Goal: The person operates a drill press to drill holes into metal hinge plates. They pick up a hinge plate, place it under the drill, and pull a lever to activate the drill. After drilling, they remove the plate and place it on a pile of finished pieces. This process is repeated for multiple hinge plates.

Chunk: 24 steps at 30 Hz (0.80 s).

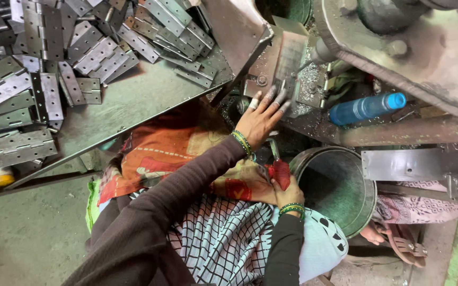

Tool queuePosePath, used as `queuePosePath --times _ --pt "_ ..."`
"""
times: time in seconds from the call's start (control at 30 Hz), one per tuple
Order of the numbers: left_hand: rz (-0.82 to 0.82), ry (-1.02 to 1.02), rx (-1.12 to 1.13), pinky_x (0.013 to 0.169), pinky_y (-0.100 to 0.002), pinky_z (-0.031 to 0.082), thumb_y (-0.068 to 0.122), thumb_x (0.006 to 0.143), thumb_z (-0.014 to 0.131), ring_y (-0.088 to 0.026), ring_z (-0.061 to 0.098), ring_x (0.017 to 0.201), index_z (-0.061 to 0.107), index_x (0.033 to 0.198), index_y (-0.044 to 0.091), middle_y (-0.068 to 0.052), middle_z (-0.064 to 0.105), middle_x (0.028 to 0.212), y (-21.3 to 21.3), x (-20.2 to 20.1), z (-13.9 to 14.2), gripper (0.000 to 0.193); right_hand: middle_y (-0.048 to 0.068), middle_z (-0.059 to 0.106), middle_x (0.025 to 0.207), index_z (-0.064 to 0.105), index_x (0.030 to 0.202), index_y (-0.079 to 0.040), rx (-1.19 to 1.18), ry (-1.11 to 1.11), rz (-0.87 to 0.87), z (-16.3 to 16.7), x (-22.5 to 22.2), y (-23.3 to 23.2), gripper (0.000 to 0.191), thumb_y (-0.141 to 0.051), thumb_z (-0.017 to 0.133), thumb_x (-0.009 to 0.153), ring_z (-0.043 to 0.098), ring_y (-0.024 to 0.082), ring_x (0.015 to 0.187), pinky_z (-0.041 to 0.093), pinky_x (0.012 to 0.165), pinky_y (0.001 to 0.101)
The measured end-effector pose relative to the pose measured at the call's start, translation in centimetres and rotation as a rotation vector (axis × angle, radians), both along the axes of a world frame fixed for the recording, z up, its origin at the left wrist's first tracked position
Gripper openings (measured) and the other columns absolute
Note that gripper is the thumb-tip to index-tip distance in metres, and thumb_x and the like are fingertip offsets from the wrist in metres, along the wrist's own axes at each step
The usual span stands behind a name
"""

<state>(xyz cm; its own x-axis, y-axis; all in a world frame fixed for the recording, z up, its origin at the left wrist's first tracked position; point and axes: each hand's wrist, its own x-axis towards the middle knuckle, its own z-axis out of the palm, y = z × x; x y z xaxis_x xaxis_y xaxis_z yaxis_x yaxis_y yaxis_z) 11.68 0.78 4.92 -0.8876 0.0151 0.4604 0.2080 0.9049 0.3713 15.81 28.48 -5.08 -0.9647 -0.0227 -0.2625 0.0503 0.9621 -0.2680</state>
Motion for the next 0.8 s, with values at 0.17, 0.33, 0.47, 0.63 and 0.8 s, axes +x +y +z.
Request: queuePosePath --times 0.17,0.33,0.47,0.63,0.8 --pt "0.08 -0.143 0.145 0.13 -0.057 0.019 0.046 0.101 0.061 -0.033 0.031 0.153 0.047 0.151 -0.002 -0.018 0.039 0.16 1.6 -1.7 -2.2 0.07 0.023 0.074 0.1 0.066 0.12 -0.019 -0.04 0.013 0.02 0.1 -0.2 0.0 0.055 -0.055 0.077 0.08 0.069 0.048 0.096 0.055 0.081 0.0561" --pt "0.229 -0.058 0.107 0.124 -0.061 0.017 0.041 0.092 0.065 -0.034 0.034 0.15 0.051 0.142 -0.002 -0.019 0.043 0.157 0.8 -0.5 -1.5 0.068 0.021 0.075 0.101 0.067 0.116 -0.017 -0.034 -0.008 0.017 -0.1 -0.1 0.0 0.054 -0.055 0.077 0.079 0.07 0.047 0.097 0.055 0.083 0.0544" --pt "0.222 -0.308 0.08 0.123 -0.059 0.015 0.037 0.083 0.066 -0.032 0.037 0.146 0.051 0.141 -0.001 -0.015 0.047 0.151 1.0 -1.4 -0.5 0.07 0.026 0.072 0.103 0.062 0.124 -0.016 -0.08 -0.084 0.081 1.8 -0.8 -0.3 0.063 -0.059 0.075 0.08 0.067 0.05 0.099 0.055 0.083 0.0545" --pt "0.275 -0.188 0.098 0.125 -0.063 0.013 0.036 0.093 0.063 -0.035 0.044 0.142 0.055 0.135 -0.001 -0.018 0.052 0.146 0.7 -3.8 -1.1 0.057 0.026 0.074 0.106 0.063 0.118 -0.011 0.096 -0.2 0.119 6.7 -2.4 0.3 0.063 -0.065 0.067 0.085 0.068 0.048 0.104 0.053 0.089 0.055" --pt "0.298 -0.112 -0.005 0.123 -0.062 0.014 0.026 0.088 0.059 -0.034 0.046 0.139 0.052 0.141 -0.002 -0.019 0.054 0.145 1.0 -5.1 -1.9 0.06 0.027 0.072 0.107 0.06 0.122 -0.008 0.085 -0.039 0.136 5.6 -1.1 0.0 0.068 -0.065 0.067 0.085 0.067 0.049 0.102 0.052 0.087 0.0562"
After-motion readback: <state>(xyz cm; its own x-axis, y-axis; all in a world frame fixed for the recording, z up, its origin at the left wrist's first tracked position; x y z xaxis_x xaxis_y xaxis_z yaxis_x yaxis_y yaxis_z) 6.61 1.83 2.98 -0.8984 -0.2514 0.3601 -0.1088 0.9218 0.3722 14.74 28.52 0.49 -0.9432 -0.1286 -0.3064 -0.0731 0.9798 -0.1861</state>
